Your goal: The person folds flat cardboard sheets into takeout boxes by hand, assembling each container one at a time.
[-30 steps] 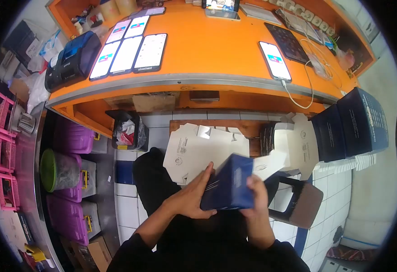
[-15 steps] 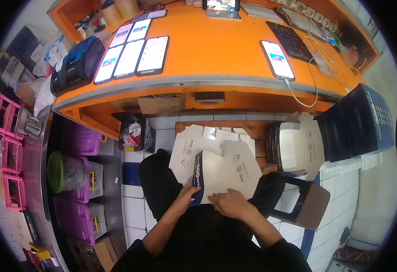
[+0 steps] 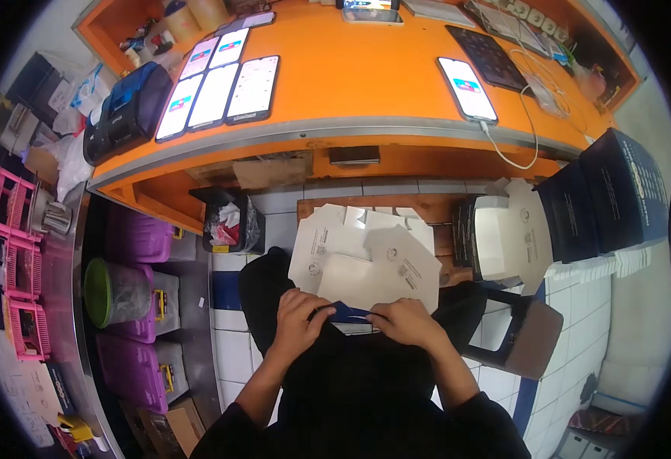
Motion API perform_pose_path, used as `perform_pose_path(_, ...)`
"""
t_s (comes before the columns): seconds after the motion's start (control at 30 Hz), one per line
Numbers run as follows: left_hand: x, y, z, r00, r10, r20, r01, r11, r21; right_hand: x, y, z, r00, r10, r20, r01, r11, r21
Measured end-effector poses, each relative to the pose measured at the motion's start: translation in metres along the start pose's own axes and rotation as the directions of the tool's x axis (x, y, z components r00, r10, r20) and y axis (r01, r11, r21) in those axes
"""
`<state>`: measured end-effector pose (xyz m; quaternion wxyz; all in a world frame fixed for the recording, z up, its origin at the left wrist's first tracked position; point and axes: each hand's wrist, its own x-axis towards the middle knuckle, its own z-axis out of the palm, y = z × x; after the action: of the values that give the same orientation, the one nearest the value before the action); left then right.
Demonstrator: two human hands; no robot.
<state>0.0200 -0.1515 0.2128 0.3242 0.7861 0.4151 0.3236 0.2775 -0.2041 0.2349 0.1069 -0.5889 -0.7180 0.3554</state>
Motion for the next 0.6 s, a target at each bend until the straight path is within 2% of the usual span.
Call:
perform_pose_path(0.03,0.0,0.007,0.004,0.992,0.056,-0.113,-0.039,0.988,0.149,0.001,-0.007,0.0,1.0,0.004,0.003,-0.004,1.0,-0.021)
perform_pose_path(0.07,0.0,0.011,0.006,0.992,0.055,-0.113,-0.038,0.988,0.147,0.002,-0.01,0.0,1.0,0.005,0.005,-0.005,0.999,-0.044)
perform_pose_path(0.13,-0.003,0.016,0.006,0.989,0.149,-0.012,-0.14,0.948,0.287,0.003,-0.01,0.004,1.0,-0.004,0.025,0.006,0.996,-0.084)
perform_pose_path(0.17,-0.005,0.015,0.005,0.989,0.146,-0.015,-0.136,0.948,0.288,0.004,-0.009,0.007,0.999,-0.014,0.044,0.019,0.992,-0.121)
perform_pose_path(0.23,-0.008,0.013,0.004,0.961,0.213,0.178,-0.257,0.926,0.278,0.006,-0.007,0.014,0.996,-0.03,0.08,0.039,0.993,-0.112)
perform_pose_path(0.37,-0.015,0.009,0.015,0.96,0.209,0.188,-0.258,0.921,0.292,0.006,-0.017,0.016,0.984,-0.055,0.171,0.076,0.99,-0.118)
perform_pose_path(0.43,-0.013,0.009,0.013,0.989,0.028,0.143,-0.058,0.976,0.209,0.005,-0.018,0.012,0.99,-0.029,0.14,0.046,0.993,-0.113)
perform_pose_path(0.53,-0.006,0.005,0.002,0.992,-0.02,0.124,-0.008,0.975,0.222,-0.004,-0.03,-0.016,0.991,0.025,0.133,-0.009,0.993,-0.12)
perform_pose_path(0.6,-0.007,-0.007,0.0,0.985,-0.046,0.167,0.016,0.984,0.177,-0.011,-0.026,-0.027,0.987,0.051,0.151,-0.03,0.989,-0.143)
